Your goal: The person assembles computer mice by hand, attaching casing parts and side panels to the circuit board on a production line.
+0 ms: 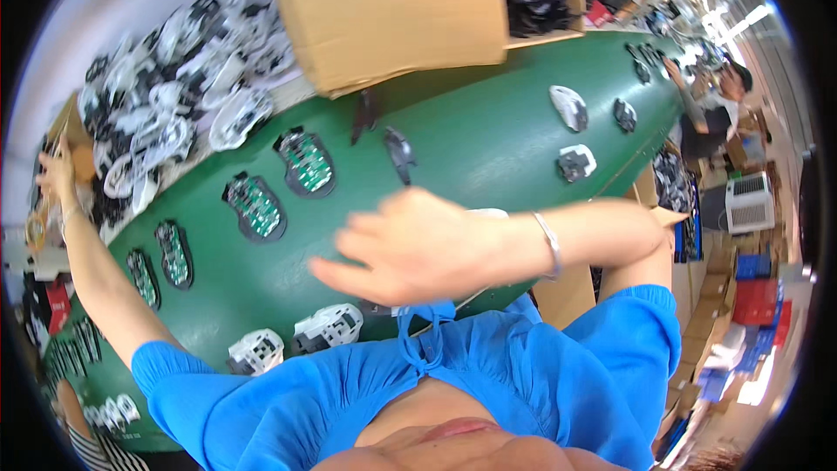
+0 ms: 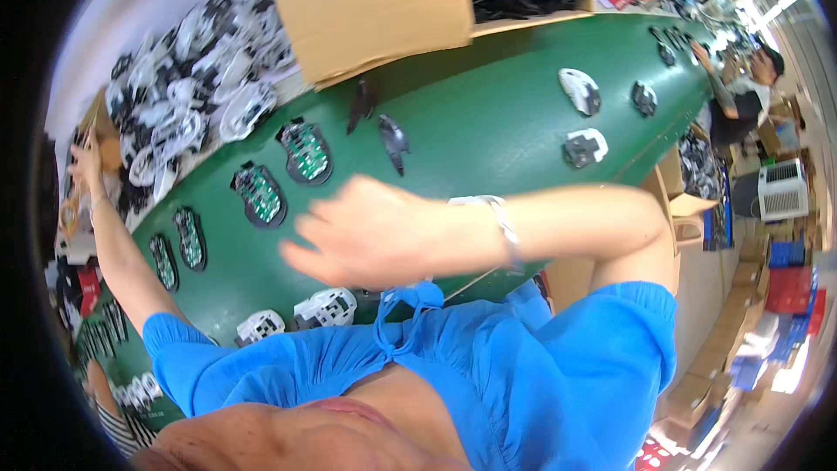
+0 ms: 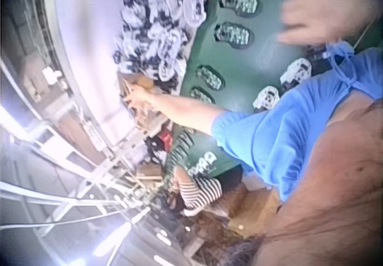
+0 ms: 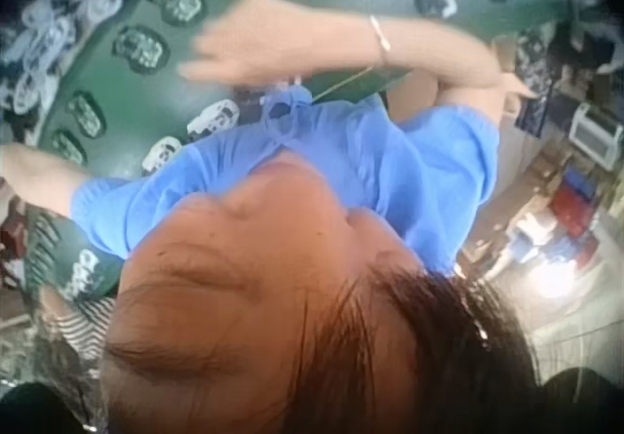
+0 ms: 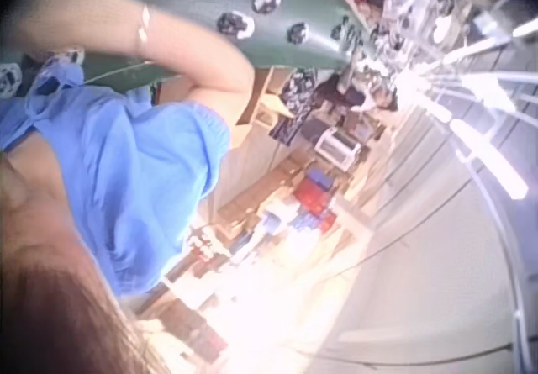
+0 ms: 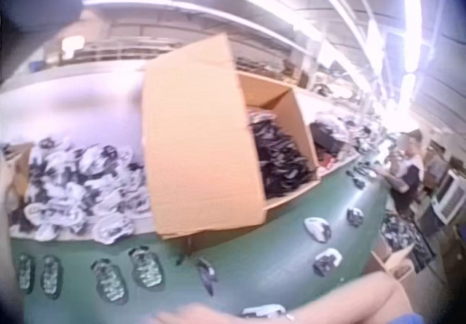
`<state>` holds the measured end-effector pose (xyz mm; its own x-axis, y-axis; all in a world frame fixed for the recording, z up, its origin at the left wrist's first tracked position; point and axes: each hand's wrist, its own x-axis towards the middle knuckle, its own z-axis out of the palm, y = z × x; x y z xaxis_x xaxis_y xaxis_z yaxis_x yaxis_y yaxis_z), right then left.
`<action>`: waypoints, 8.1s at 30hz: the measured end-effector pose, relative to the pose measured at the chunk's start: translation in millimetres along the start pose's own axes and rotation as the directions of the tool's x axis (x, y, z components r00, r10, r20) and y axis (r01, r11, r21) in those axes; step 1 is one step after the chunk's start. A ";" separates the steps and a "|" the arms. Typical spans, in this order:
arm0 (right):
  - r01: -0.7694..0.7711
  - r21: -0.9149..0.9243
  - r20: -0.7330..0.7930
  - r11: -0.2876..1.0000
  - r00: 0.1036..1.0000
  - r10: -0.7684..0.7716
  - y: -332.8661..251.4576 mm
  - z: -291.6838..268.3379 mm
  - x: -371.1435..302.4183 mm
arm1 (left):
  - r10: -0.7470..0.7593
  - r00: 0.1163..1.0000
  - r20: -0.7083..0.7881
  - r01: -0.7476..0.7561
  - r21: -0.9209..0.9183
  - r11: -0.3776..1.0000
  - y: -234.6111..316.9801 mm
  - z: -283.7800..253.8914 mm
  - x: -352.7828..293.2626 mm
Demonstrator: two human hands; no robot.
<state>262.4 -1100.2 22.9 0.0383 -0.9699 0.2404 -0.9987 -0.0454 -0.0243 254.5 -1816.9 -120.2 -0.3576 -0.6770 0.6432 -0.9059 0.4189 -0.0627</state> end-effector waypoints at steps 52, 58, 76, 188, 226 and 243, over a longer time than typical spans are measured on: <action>-0.986 -0.088 -0.504 0.138 0.164 0.848 228.1 -3.8 -414.5 | 0.967 -0.236 0.098 -0.026 -0.995 0.095 253.2 -499.0 -466.6; -0.954 -0.089 -0.091 0.287 0.294 0.951 240.3 19.0 -388.6 | 0.988 -0.122 -0.093 -0.152 -0.982 -0.111 257.8 -501.7 -470.7; -0.722 0.376 0.510 0.581 0.685 0.520 139.2 -39.8 -383.2 | 0.618 0.505 0.603 0.863 -0.374 -0.340 40.7 -477.0 -536.1; -0.526 0.466 0.473 0.712 0.828 0.302 81.3 40.5 -132.9 | 0.515 0.629 0.583 0.736 -0.660 -0.151 156.4 -487.5 -503.1; 0.250 0.804 0.258 -0.540 0.670 0.696 -44.5 33.0 -134.7 | 0.413 0.867 0.279 0.385 -0.901 -0.199 188.8 -524.5 -508.6; 0.102 0.788 0.310 -0.607 0.786 0.536 -24.3 34.8 -150.4 | 0.547 0.815 0.192 0.140 -0.981 0.135 174.6 -533.8 -504.3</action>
<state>282.1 -961.6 -46.4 -0.4940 -0.8604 -0.1249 0.6368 -0.2603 -0.7257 397.9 -1079.4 -48.2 -0.8303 -0.4388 0.3436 0.0502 0.5552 0.8302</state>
